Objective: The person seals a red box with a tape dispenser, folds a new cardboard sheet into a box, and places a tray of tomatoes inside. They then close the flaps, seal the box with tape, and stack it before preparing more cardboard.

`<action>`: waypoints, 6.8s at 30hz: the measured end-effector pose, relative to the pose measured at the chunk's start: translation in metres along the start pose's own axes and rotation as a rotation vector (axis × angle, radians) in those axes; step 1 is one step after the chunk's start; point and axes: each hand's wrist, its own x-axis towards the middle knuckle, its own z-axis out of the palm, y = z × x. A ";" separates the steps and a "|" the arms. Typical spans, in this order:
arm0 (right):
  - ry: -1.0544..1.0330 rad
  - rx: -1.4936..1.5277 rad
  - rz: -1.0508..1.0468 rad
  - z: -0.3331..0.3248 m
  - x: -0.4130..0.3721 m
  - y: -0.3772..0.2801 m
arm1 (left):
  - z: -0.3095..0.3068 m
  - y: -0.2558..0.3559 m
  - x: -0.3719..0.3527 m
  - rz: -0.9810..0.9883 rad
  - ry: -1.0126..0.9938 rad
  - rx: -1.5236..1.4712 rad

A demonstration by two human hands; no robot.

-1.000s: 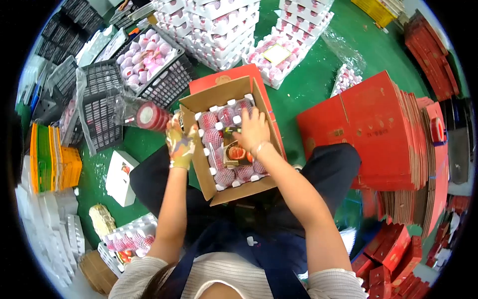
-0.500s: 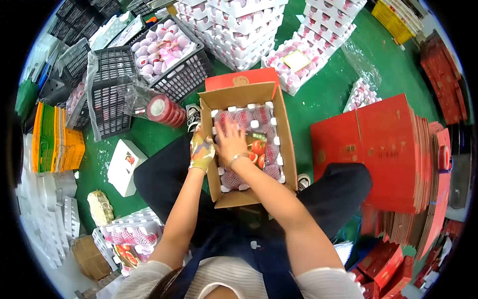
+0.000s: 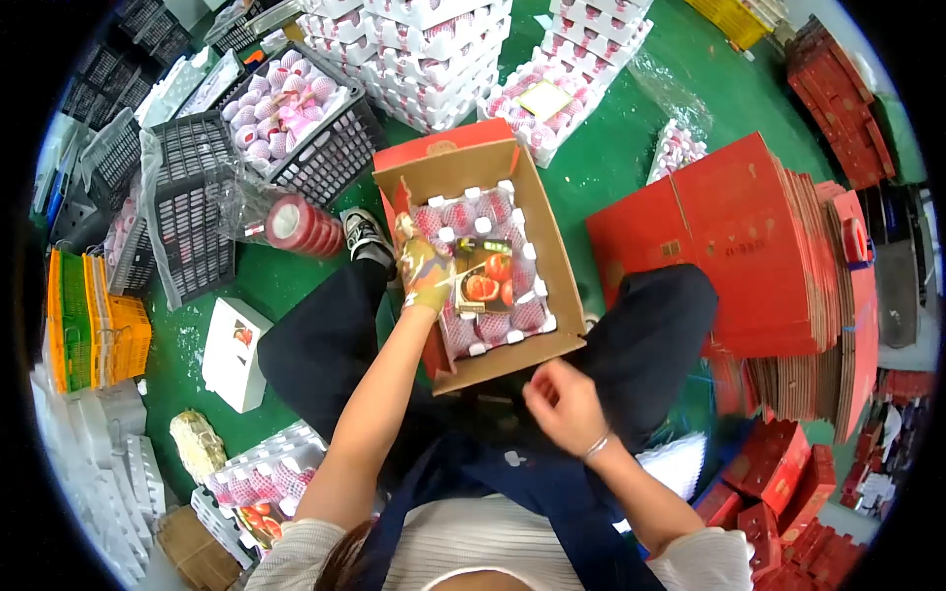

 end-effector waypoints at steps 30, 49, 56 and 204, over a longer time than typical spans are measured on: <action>0.131 -0.754 -0.753 0.035 0.086 0.046 | 0.028 0.028 0.090 0.403 0.380 0.521; 0.603 -0.436 -0.701 0.088 0.242 0.033 | 0.026 -0.001 0.073 0.437 0.398 0.488; 0.142 -0.450 -0.586 0.056 0.309 -0.055 | 0.022 0.010 0.050 0.475 0.289 0.358; -0.151 -0.621 -0.062 0.034 0.352 0.046 | 0.059 -0.096 0.054 -0.421 0.221 -0.640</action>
